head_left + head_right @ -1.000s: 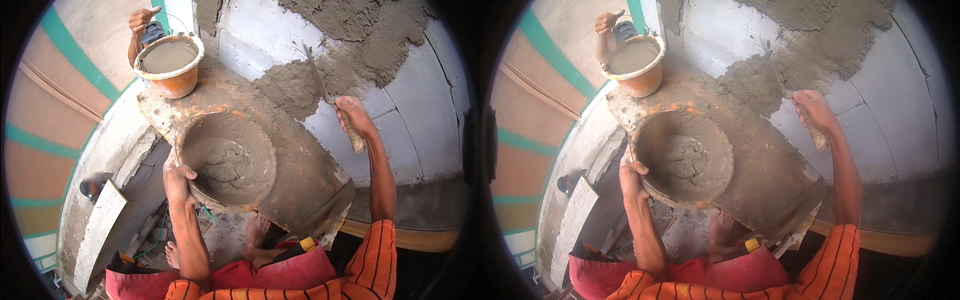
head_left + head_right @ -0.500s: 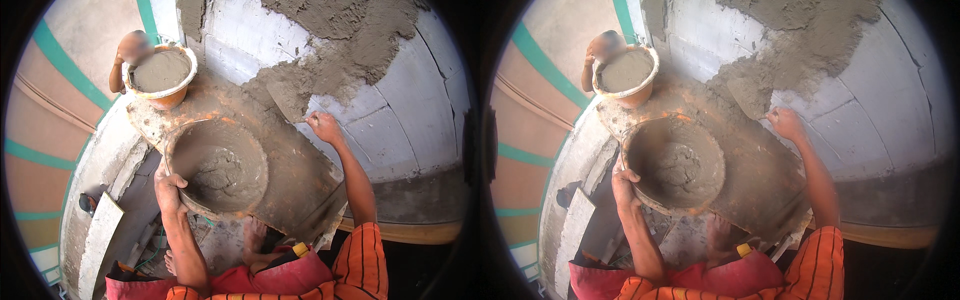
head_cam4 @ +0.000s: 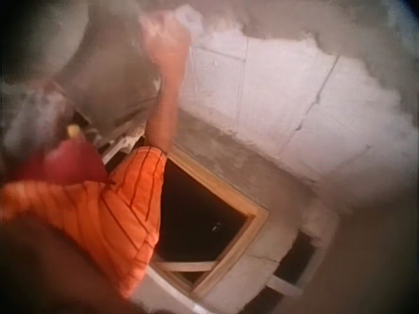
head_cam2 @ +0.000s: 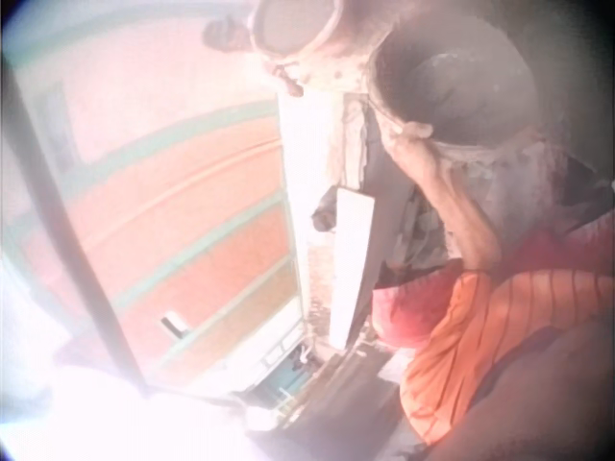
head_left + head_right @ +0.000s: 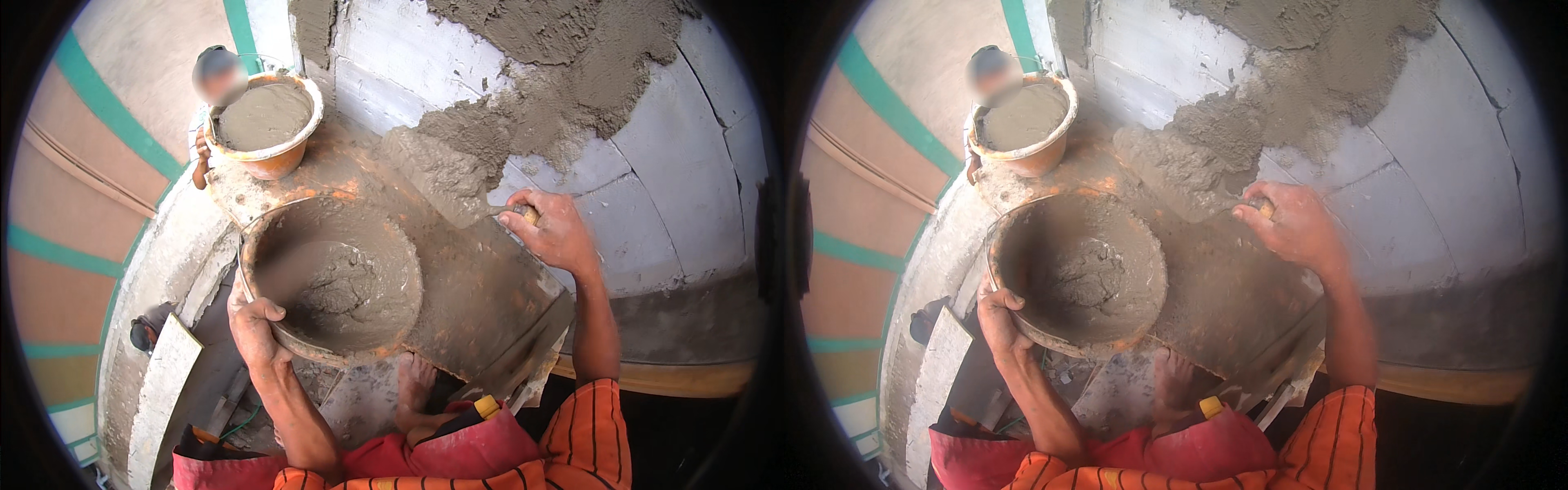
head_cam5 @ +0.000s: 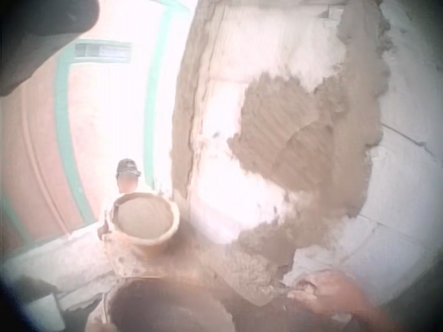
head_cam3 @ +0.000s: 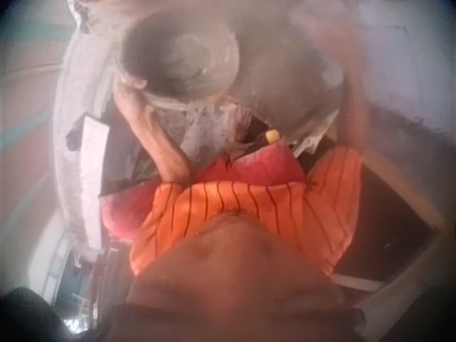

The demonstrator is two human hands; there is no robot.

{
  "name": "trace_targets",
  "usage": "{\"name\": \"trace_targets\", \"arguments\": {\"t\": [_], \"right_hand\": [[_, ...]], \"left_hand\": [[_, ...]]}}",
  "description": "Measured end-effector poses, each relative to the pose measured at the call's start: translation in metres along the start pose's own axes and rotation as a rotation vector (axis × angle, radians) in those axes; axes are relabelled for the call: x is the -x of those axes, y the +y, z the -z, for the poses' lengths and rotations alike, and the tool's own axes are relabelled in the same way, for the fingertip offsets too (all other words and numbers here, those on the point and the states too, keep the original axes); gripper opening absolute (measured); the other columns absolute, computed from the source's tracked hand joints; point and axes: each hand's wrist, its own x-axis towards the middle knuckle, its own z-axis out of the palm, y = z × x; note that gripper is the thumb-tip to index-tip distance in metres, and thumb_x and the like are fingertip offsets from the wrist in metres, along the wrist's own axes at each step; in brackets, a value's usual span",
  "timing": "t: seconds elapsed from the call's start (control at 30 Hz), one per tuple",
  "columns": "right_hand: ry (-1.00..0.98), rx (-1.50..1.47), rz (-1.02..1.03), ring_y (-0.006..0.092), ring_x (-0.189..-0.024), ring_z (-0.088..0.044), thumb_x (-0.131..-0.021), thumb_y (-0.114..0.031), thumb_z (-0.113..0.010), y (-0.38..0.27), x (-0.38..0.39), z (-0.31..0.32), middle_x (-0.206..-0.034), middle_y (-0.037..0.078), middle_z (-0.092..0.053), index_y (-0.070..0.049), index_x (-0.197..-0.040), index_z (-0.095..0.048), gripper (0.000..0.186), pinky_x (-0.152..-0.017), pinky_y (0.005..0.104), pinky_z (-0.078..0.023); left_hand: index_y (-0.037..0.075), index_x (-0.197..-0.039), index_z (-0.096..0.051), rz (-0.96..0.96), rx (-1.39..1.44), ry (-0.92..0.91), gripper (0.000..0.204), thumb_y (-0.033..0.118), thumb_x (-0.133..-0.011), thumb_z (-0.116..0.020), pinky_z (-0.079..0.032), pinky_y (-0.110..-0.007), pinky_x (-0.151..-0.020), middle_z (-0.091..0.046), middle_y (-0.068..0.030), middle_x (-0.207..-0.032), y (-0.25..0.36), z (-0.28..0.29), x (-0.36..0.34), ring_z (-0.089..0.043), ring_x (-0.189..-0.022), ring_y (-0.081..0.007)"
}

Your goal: The person hammers a nail into a cinder block wall, then scoops cement from a bucket and applies it to the wall using a trowel. The person smooths the cement over the blocks while standing on a wooden platform.

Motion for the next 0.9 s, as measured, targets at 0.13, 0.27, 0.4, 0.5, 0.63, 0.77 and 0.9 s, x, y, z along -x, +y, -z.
{"name": "trace_targets", "arguments": {"t": [0.13, 0.27, 0.4, 0.5, 0.63, 0.77, 0.9], "right_hand": [[-0.396, -0.498, 0.404, 0.013, -0.062, -0.056, -0.085, -0.028, -0.069, -0.029, -0.018, -0.04, -0.071, 0.005, -0.063, -0.002, -0.095, -0.067, 0.027, -0.059, 0.0307, -0.045], [-0.971, -0.882, 0.241, 0.011, -0.06, -0.057, -0.09, -0.031, -0.064, -0.014, -0.073, -0.101, -0.077, 0.005, -0.064, 0.0, -0.099, -0.063, 0.032, -0.056, 0.0268, -0.048], [-0.191, -0.238, -0.097, 0.0085, -0.056, -0.055, -0.096, -0.033, -0.054, 0.063, -0.152, -0.151, -0.07, 0.005, -0.057, 0.001, -0.094, -0.063, 0.034, -0.043, 0.0238, -0.043], [-0.01, -0.556, -0.173, 0.0236, -0.069, -0.06, -0.094, -0.035, -0.053, 0.029, -0.127, -0.108, -0.069, 0.01, -0.058, 0.002, -0.094, -0.061, 0.038, -0.068, 0.0407, -0.049], [-0.141, -0.178, 0.107, 0.0269, -0.074, -0.063, -0.089, -0.035, -0.058, -0.013, -0.109, -0.103, -0.073, 0.012, -0.063, -0.002, -0.093, -0.062, 0.033, -0.073, 0.042, -0.049], [-0.324, 0.372, 0.37, 0.0292, -0.083, -0.067, -0.086, -0.033, -0.062, -0.08, -0.068, -0.086, -0.08, 0.014, -0.067, -0.004, -0.094, -0.065, 0.03, -0.074, 0.0421, -0.05], [-0.264, 0.527, 0.652, 0.0301, -0.083, -0.067, -0.084, -0.028, -0.06, -0.079, -0.059, -0.119, -0.079, 0.015, -0.068, -0.003, -0.084, -0.066, 0.027, -0.075, 0.044, -0.05]], "left_hand": [[-0.007, -0.124, -0.049, -0.093, -0.074, 0.212, 0.068, -0.004, -0.057, -0.04, -0.055, -0.03, -0.076, -0.063, -0.0149, -0.102, 0.039, 0.014, 0.004, -0.064, -0.085, -0.0233], [-0.006, -0.13, -0.046, -0.258, -0.252, 0.333, 0.072, -0.005, -0.057, -0.041, -0.052, -0.032, -0.084, -0.061, -0.0148, -0.106, 0.052, 0.034, -0.006, -0.062, -0.093, -0.0239], [-0.005, -0.131, -0.045, -0.372, -0.314, 0.467, 0.075, -0.005, -0.057, -0.041, -0.05, -0.033, -0.089, -0.059, -0.0143, -0.111, 0.058, 0.058, -0.001, -0.06, -0.098, -0.0248], [-0.004, -0.133, -0.044, -0.331, -0.255, 0.506, 0.077, -0.005, -0.056, -0.04, -0.049, -0.032, -0.091, -0.058, -0.0142, -0.114, 0.054, 0.067, 0.009, -0.06, -0.1, -0.0252], [-0.003, -0.136, -0.042, -0.284, -0.274, 0.413, 0.081, -0.007, -0.056, -0.039, -0.049, -0.031, -0.09, -0.058, -0.0156, -0.117, 0.055, 0.053, 0.011, -0.059, -0.103, -0.0241], [-0.007, -0.127, -0.049, -0.21, -0.282, 0.29, 0.076, -0.008, -0.052, -0.039, -0.054, -0.028, -0.079, -0.063, -0.0152, -0.107, 0.04, 0.034, 0.016, -0.064, -0.087, -0.0207], [-0.01, -0.129, -0.05, -0.169, -0.33, 0.101, 0.081, -0.007, -0.049, -0.041, -0.045, -0.019, -0.082, -0.062, -0.0119, -0.114, 0.024, 0.003, 0.023, -0.06, -0.096, -0.0162]]}}
